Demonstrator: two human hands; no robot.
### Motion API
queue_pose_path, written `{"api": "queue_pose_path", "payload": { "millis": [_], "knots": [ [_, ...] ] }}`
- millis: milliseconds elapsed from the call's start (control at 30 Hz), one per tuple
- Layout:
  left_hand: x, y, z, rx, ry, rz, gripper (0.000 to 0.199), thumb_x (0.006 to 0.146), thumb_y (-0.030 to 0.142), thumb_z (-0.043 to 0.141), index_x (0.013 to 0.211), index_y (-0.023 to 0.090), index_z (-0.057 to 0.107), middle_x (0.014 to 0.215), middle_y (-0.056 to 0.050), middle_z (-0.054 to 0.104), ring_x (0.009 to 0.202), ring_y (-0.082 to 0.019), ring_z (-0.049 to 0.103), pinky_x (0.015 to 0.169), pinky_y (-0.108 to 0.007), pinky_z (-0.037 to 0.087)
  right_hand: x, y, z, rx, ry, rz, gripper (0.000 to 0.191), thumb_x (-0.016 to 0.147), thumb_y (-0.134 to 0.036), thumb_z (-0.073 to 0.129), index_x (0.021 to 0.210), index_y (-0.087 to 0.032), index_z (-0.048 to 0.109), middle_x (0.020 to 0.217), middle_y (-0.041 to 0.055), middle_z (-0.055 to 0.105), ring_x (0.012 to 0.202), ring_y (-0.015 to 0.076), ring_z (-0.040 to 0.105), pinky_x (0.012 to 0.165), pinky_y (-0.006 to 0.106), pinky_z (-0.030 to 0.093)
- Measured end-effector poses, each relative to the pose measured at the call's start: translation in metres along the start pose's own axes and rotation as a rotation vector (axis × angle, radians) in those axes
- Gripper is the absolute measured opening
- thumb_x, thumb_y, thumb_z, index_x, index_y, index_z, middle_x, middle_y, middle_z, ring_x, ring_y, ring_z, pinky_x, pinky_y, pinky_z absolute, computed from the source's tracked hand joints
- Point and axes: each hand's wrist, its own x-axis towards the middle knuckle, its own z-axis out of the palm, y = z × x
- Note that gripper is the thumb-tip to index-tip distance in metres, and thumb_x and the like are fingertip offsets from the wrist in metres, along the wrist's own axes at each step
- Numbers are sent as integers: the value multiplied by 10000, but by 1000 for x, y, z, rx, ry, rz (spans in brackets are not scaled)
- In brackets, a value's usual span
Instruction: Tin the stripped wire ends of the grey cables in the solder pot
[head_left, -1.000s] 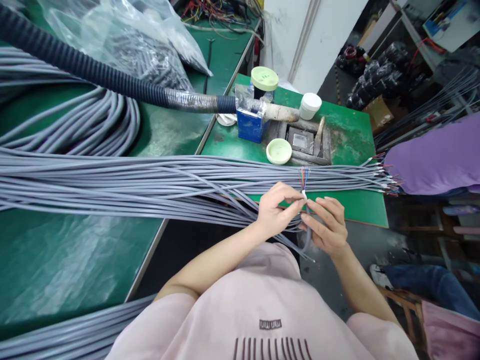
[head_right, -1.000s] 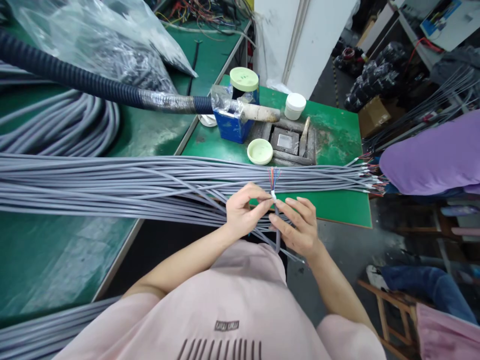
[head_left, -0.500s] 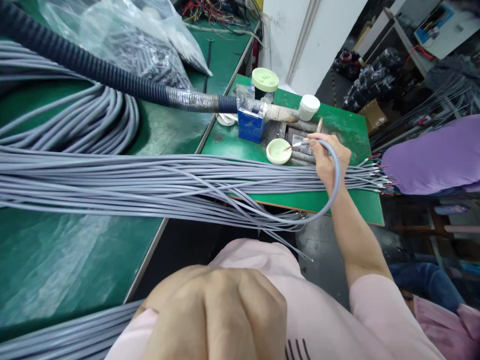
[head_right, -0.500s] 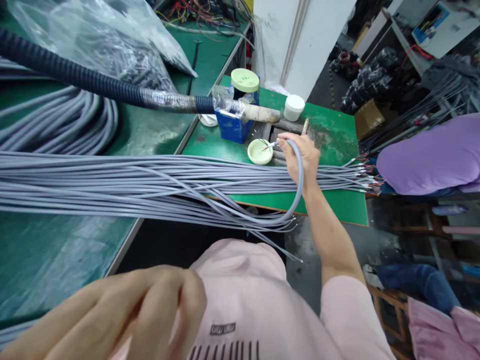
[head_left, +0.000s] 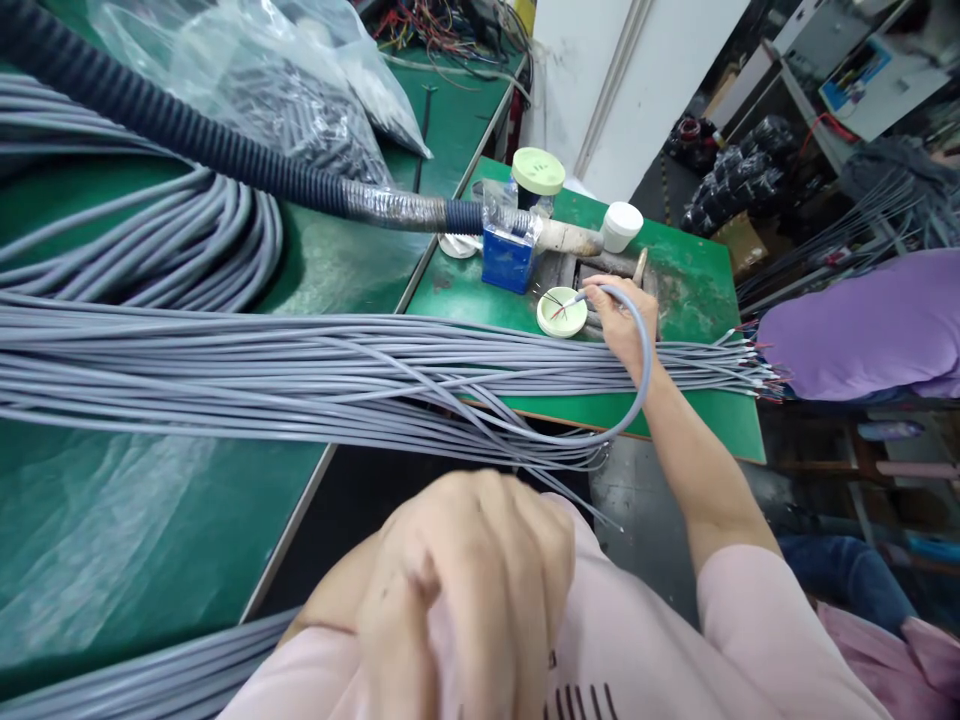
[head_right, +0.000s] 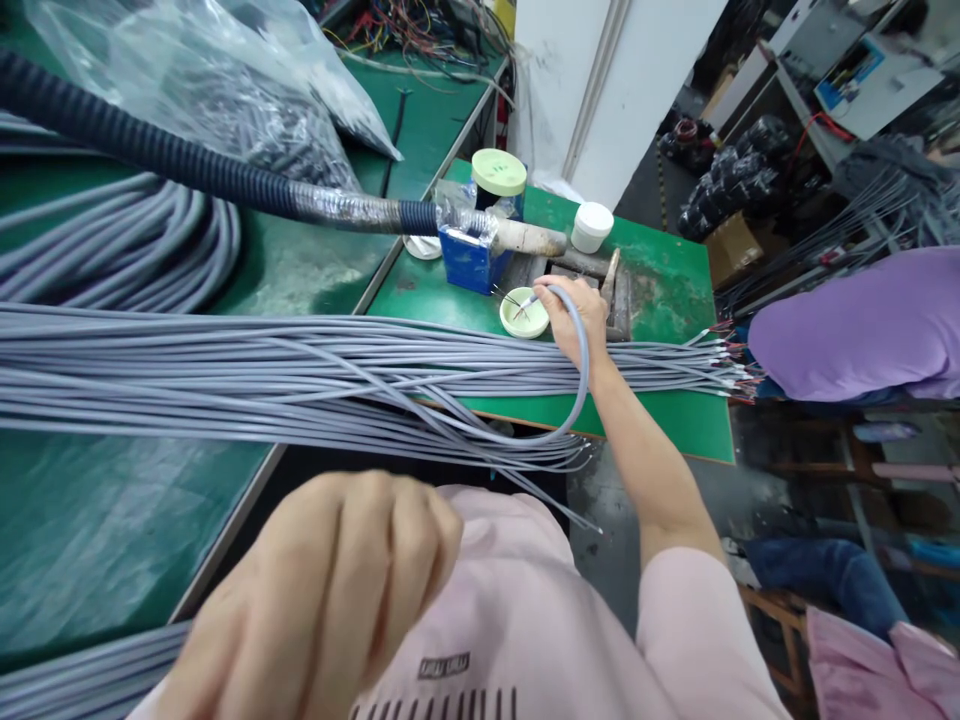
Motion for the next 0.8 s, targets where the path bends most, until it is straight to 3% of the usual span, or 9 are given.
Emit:
{"api": "queue_pose_path", "payload": {
  "millis": [67,167,267,367,467,633,800],
  "knots": [
    [10,0,-6,32,115,50,225,758,520,695,700,310,751,622,-40,708,621,-200,653,588,-339,499,0,4,3,15,-7,-5,305,917,-479,535,959,-250,731,916,27,743,831,187,655,799,326,473],
    [21,-10,-16,276,480,83,63,830,259,673,828,244,734,731,-34,722,684,-169,642,698,-321,502,0,9,6,37,-6,-23,296,920,-461,538,949,-239,732,916,26,746,854,183,662,806,318,480],
    [27,-34,-29,627,645,14,90,839,261,661,810,191,708,779,-40,714,734,-159,626,751,-303,485,-1,14,10,60,10,-30,289,918,-448,543,939,-230,730,905,22,747,851,181,668,803,315,493],
    [28,-62,-42,813,660,-104,154,860,312,624,828,182,700,792,-36,711,751,-158,628,756,-285,484,-1,13,8,92,27,-28,281,914,-443,549,930,-227,727,888,17,746,837,179,675,792,315,508],
    [27,-79,-50,937,572,-286,178,867,337,600,904,194,700,821,-27,719,759,-164,634,735,-279,477,4,10,-5,131,106,-23,272,920,-428,547,938,-216,716,861,17,738,782,163,679,744,299,520],
    [29,-79,-55,1026,439,-448,244,872,374,585,1019,204,679,859,-11,723,770,-164,640,705,-268,458,21,29,-32,104,298,-20,318,942,-445,497,909,-194,689,829,23,711,791,161,693,758,301,540],
    [31,-78,-59,1025,425,-488,262,867,390,584,1030,205,673,862,-7,724,754,-159,645,684,-258,453,34,73,-33,88,334,4,311,925,-439,519,859,-180,677,802,28,705,761,163,689,728,289,538]
  ]
}}
